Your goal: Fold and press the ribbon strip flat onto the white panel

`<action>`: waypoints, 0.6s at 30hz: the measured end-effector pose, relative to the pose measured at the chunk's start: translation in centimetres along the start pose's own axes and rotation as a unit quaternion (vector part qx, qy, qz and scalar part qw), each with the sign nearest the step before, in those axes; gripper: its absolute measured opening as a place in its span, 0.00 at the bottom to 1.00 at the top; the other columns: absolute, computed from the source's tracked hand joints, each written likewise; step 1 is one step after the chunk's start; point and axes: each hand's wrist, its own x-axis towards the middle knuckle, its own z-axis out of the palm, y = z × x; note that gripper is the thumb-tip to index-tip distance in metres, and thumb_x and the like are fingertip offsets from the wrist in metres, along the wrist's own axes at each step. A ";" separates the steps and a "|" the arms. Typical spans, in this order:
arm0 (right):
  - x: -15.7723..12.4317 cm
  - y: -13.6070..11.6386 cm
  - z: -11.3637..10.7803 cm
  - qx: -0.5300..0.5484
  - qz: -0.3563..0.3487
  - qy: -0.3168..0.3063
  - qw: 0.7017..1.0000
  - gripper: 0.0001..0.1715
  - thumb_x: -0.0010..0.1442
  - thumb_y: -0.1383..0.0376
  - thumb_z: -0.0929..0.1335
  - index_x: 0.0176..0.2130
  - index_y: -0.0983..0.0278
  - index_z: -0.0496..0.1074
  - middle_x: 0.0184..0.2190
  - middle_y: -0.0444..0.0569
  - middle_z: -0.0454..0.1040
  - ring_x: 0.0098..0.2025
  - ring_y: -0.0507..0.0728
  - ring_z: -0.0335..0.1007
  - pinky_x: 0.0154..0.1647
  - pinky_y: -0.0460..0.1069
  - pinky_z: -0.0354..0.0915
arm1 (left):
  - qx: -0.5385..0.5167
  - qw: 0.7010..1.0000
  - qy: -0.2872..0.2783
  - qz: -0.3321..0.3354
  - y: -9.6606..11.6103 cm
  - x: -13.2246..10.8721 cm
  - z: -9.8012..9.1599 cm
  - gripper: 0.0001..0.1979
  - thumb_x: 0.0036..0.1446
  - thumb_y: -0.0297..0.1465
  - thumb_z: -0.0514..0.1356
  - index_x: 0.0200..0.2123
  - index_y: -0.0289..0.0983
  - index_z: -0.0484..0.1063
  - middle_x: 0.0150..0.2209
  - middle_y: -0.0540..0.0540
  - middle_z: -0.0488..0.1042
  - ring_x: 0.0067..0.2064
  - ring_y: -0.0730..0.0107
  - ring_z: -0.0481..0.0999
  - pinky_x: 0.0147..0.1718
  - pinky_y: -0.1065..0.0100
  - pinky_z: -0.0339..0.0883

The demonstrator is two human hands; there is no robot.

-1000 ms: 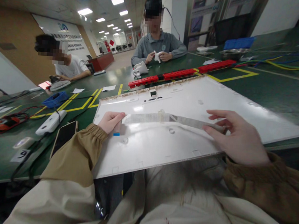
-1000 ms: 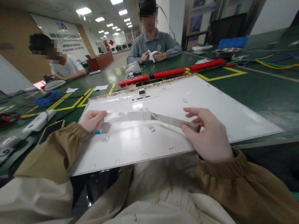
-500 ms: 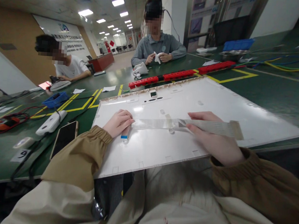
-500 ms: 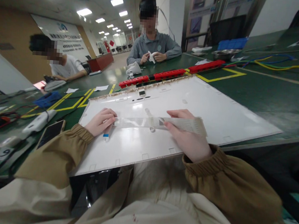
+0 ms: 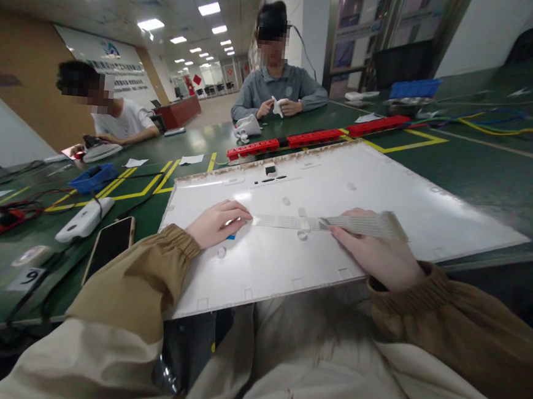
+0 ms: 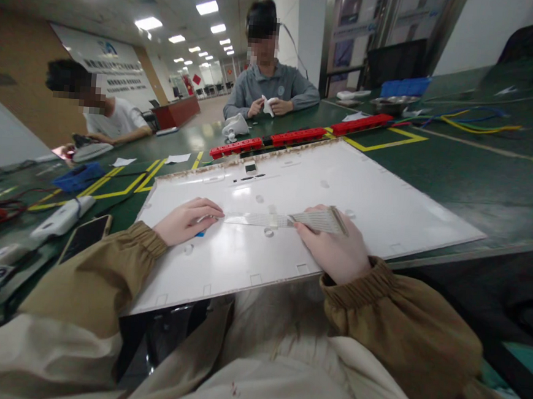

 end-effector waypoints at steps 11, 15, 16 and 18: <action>0.1 -0.7 0.1 0.091 -0.035 0.017 0.995 0.10 0.60 0.64 0.62 0.32 0.63 0.71 0.35 0.48 0.71 0.36 0.55 0.68 0.37 0.50 0.64 | -0.019 1.000 0.005 -0.022 0.0 -0.2 0.0 0.11 0.63 0.29 0.49 0.45 0.38 0.69 0.44 0.44 0.70 0.46 0.68 0.68 0.48 0.62 0.63; -0.3 -0.6 0.4 0.076 -0.054 -0.007 0.996 0.12 0.61 0.66 0.61 0.34 0.63 0.73 0.37 0.48 0.72 0.39 0.57 0.67 0.40 0.51 0.65 | -0.023 0.999 0.004 -0.029 0.0 -0.3 0.0 0.12 0.63 0.28 0.50 0.45 0.38 0.70 0.45 0.45 0.70 0.46 0.68 0.68 0.48 0.63 0.63; -0.4 -0.6 0.4 0.072 -0.062 -0.010 0.995 0.13 0.61 0.67 0.61 0.34 0.64 0.73 0.38 0.49 0.73 0.40 0.57 0.66 0.41 0.51 0.65 | -0.024 0.999 0.004 -0.030 0.0 -0.3 -0.1 0.11 0.63 0.29 0.50 0.45 0.38 0.70 0.45 0.45 0.70 0.46 0.68 0.68 0.48 0.63 0.63; -0.7 -0.8 0.3 0.060 -0.077 -0.011 0.995 0.13 0.61 0.67 0.60 0.35 0.64 0.73 0.40 0.48 0.73 0.41 0.57 0.66 0.43 0.52 0.64 | -0.025 0.999 0.002 -0.034 0.1 -0.3 -0.1 0.12 0.63 0.29 0.50 0.45 0.38 0.70 0.45 0.44 0.70 0.46 0.68 0.68 0.48 0.63 0.63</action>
